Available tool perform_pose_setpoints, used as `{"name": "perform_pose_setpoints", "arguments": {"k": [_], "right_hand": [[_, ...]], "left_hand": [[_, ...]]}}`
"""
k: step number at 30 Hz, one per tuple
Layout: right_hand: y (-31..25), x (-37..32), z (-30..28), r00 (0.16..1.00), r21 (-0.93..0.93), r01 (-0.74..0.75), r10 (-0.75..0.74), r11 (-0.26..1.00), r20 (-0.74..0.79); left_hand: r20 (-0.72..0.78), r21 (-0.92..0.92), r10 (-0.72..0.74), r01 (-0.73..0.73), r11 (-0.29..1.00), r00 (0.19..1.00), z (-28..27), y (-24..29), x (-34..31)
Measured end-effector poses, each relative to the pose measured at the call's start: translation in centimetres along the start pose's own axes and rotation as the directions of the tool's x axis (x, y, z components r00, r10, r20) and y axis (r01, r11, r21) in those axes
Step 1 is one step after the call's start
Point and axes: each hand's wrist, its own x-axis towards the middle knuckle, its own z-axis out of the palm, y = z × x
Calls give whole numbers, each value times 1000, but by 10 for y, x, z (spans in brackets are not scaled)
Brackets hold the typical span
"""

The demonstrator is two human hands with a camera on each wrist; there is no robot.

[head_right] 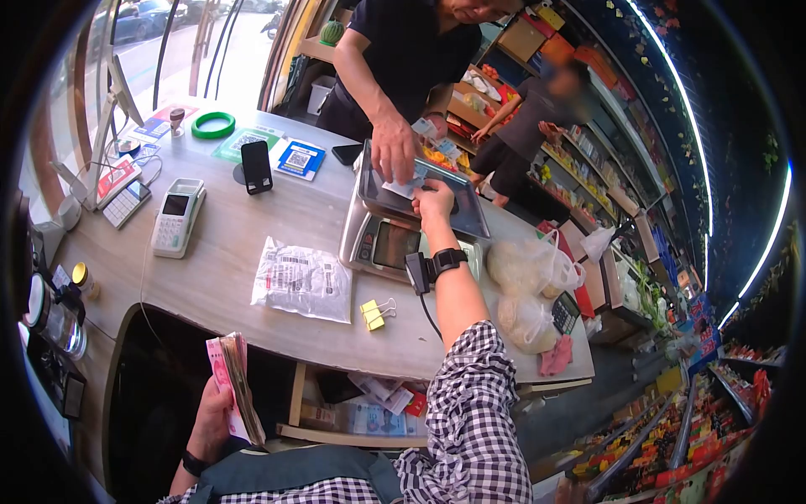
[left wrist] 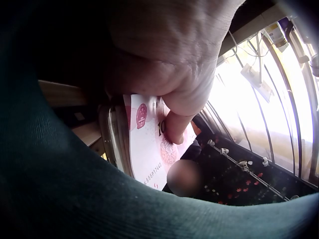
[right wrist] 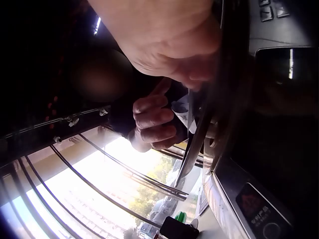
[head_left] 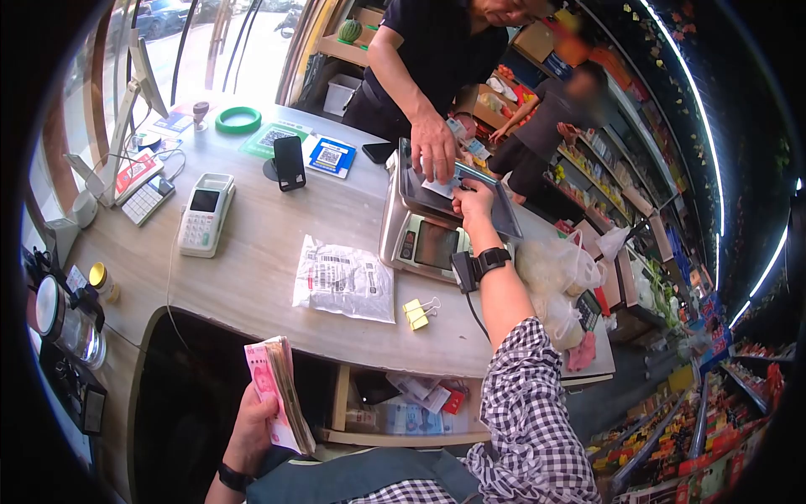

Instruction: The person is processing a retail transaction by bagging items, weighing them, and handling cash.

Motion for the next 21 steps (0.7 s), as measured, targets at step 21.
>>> {"name": "perform_pose_setpoints", "arguments": {"k": [21], "right_hand": [[-15,-164,-73,909,-238,350,-267,906,321]], "left_hand": [[23,96,-1,-1,995,1000,11,-7,0]]}}
